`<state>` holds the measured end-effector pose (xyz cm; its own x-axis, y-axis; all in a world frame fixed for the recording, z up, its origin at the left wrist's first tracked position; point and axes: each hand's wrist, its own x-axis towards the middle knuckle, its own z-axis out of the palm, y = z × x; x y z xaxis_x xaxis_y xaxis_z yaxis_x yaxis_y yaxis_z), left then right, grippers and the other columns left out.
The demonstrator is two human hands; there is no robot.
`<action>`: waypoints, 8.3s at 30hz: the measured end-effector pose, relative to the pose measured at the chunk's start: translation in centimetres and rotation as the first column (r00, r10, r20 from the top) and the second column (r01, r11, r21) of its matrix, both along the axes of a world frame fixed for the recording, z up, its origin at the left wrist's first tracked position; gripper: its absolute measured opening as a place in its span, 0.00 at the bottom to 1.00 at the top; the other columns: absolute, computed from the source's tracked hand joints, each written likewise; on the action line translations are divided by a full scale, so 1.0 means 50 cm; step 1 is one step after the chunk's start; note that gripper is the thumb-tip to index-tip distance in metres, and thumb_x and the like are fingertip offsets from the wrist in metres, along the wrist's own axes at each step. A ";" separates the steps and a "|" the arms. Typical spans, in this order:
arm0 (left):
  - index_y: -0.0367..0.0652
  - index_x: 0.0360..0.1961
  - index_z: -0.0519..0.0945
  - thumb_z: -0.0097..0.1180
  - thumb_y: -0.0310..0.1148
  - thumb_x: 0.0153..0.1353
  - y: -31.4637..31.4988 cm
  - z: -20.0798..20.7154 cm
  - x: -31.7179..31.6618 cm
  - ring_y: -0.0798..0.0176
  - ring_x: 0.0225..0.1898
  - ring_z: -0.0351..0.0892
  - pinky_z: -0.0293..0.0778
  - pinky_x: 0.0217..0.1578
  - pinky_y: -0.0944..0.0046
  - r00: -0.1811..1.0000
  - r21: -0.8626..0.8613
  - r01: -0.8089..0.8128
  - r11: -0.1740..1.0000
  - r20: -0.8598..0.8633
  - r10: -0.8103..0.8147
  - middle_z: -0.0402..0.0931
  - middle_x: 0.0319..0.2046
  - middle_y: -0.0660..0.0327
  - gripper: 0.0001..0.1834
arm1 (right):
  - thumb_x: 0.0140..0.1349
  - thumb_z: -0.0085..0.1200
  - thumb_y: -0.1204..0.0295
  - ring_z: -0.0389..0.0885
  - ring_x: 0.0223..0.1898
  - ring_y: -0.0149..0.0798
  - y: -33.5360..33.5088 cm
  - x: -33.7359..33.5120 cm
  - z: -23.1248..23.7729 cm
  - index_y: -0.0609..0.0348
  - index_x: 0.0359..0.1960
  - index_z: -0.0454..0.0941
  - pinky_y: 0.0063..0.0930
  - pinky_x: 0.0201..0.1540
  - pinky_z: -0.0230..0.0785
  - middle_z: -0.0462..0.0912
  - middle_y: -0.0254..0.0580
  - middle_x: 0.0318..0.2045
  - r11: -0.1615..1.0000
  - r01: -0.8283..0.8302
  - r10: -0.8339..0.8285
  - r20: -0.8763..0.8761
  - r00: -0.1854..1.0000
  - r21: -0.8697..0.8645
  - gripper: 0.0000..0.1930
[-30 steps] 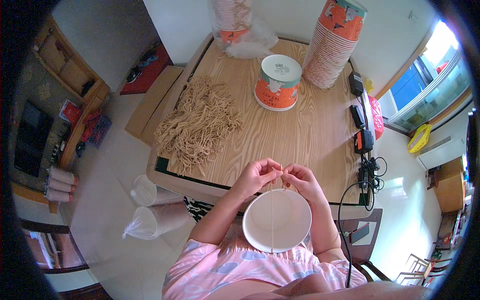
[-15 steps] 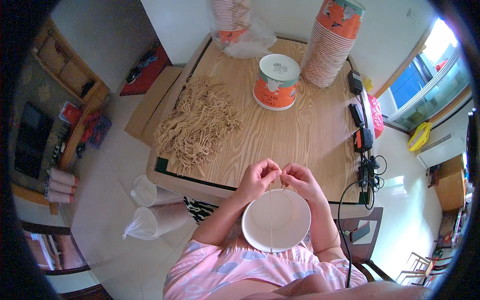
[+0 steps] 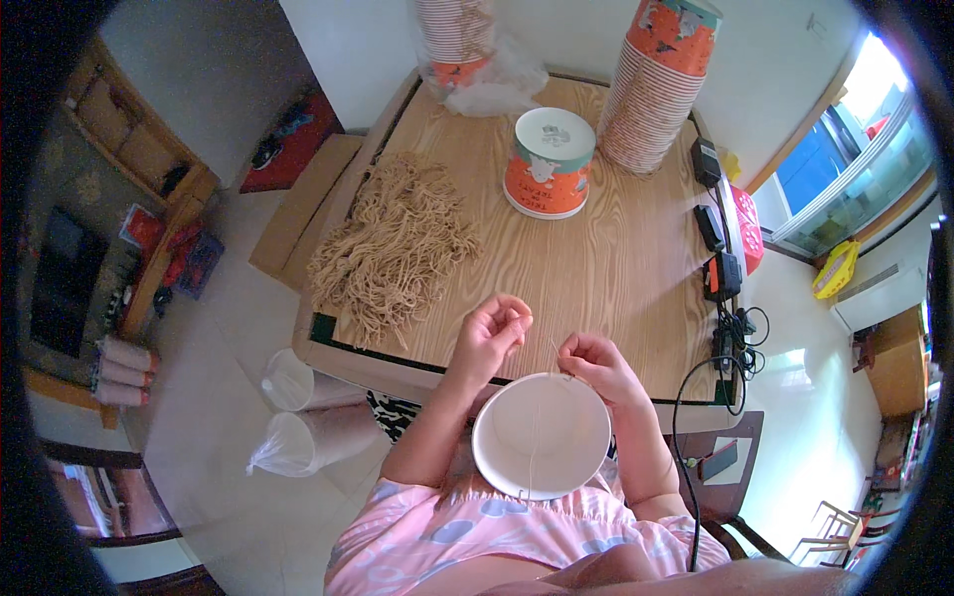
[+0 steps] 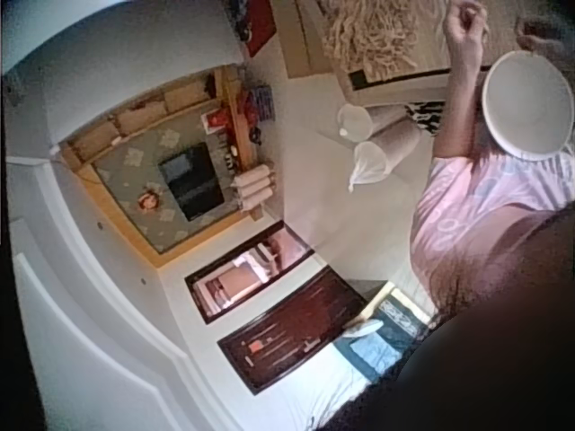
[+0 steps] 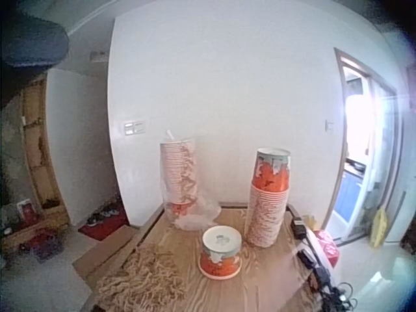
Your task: Separating packaging filler and preparing paper food containers at a table.
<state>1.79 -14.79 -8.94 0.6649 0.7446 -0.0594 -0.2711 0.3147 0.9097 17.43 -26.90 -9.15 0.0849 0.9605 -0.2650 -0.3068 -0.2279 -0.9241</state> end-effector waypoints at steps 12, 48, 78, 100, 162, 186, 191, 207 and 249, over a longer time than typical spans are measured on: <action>0.39 0.30 0.77 0.57 0.32 0.59 -0.016 -0.007 0.001 0.80 0.24 0.67 0.66 0.25 0.75 0.916 0.201 0.334 0.921 -0.298 -0.267 0.72 0.22 0.72 0.07 | 0.62 0.52 0.71 0.70 0.28 0.23 0.013 0.003 0.004 0.60 0.29 0.74 0.17 0.33 0.63 0.74 0.27 0.25 0.997 0.067 -0.068 0.019 0.998 0.048 0.06; 0.43 0.32 0.71 0.53 0.29 0.61 -0.002 -0.003 0.004 0.76 0.20 0.68 0.64 0.20 0.77 0.943 -0.291 0.334 0.897 0.113 -0.314 0.75 0.27 0.65 0.04 | 0.60 0.53 0.74 0.72 0.28 0.20 0.004 0.029 -0.020 0.60 0.31 0.74 0.15 0.29 0.64 0.76 0.26 0.25 0.980 -0.191 0.180 -0.174 0.968 -0.049 0.03; 0.40 0.32 0.76 0.59 0.26 0.56 -0.068 0.095 -0.055 0.79 0.24 0.65 0.62 0.23 0.76 0.939 0.536 0.331 0.777 -0.268 -0.216 0.69 0.24 0.70 0.05 | 0.46 0.57 0.84 0.72 0.25 0.29 -0.068 -0.064 0.147 0.62 0.24 0.70 0.22 0.30 0.65 0.73 0.35 0.21 0.940 0.045 -0.258 0.621 0.740 0.337 0.07; 0.40 0.33 0.73 0.54 0.27 0.60 -0.098 0.088 -0.060 0.79 0.27 0.68 0.66 0.28 0.75 0.967 0.352 0.250 0.902 -0.146 -0.210 0.70 0.25 0.70 0.04 | 0.46 0.61 0.76 0.75 0.31 0.46 -0.094 -0.074 0.156 0.59 0.30 0.73 0.35 0.34 0.68 0.75 0.41 0.27 0.956 -0.087 -0.186 0.807 0.561 0.281 0.10; 0.40 0.28 0.74 0.58 0.30 0.55 -0.049 0.112 0.004 0.54 0.28 0.77 0.72 0.28 0.59 0.906 0.751 0.249 0.611 -0.404 0.127 0.73 0.27 0.58 0.06 | 0.38 0.61 0.79 0.73 0.32 0.44 -0.099 -0.058 0.117 0.57 0.33 0.77 0.35 0.33 0.67 0.72 0.41 0.29 0.863 -0.087 -0.414 0.796 0.442 0.498 0.16; 0.39 0.29 0.75 0.59 0.25 0.53 -0.050 0.116 0.004 0.62 0.27 0.77 0.71 0.28 0.65 0.911 0.764 0.222 0.606 -0.384 0.151 0.73 0.26 0.59 0.05 | 0.38 0.59 0.80 0.74 0.34 0.46 -0.098 -0.054 0.117 0.57 0.30 0.76 0.36 0.36 0.68 0.73 0.41 0.30 0.859 -0.074 -0.416 0.775 0.476 0.506 0.13; 0.39 0.32 0.75 0.56 0.23 0.57 -0.033 0.129 -0.023 0.75 0.22 0.71 0.67 0.24 0.74 0.979 0.277 0.183 0.943 -0.143 -0.148 0.71 0.21 0.67 0.03 | 0.40 0.59 0.80 0.75 0.34 0.46 -0.085 -0.040 0.114 0.57 0.30 0.77 0.36 0.37 0.68 0.73 0.41 0.30 0.859 -0.028 -0.433 0.755 0.493 0.511 0.12; 0.40 0.28 0.79 0.59 0.32 0.57 0.002 0.154 -0.070 0.81 0.23 0.64 0.59 0.23 0.77 0.928 0.358 0.371 0.857 -0.177 -0.328 0.72 0.22 0.72 0.07 | 0.47 0.58 0.81 0.75 0.27 0.45 -0.072 -0.036 0.119 0.59 0.29 0.73 0.33 0.28 0.69 0.74 0.43 0.28 0.866 0.045 -0.456 0.749 0.481 0.498 0.08; 0.46 0.39 0.72 0.65 0.35 0.51 0.119 0.140 -0.050 0.79 0.27 0.59 0.58 0.30 0.79 0.988 0.315 0.135 0.940 -0.118 -0.103 0.58 0.25 0.75 0.17 | 0.56 0.55 0.77 0.65 0.20 0.24 0.011 0.054 0.099 0.61 0.25 0.67 0.22 0.24 0.62 0.69 0.33 0.16 0.884 0.330 -0.465 0.684 0.562 0.330 0.07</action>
<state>-0.70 -8.83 -1.93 0.7527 0.6508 0.1000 -0.1540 0.0263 0.9877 20.14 -26.36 -4.19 0.5657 0.7992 0.2032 0.4536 -0.0959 -0.8860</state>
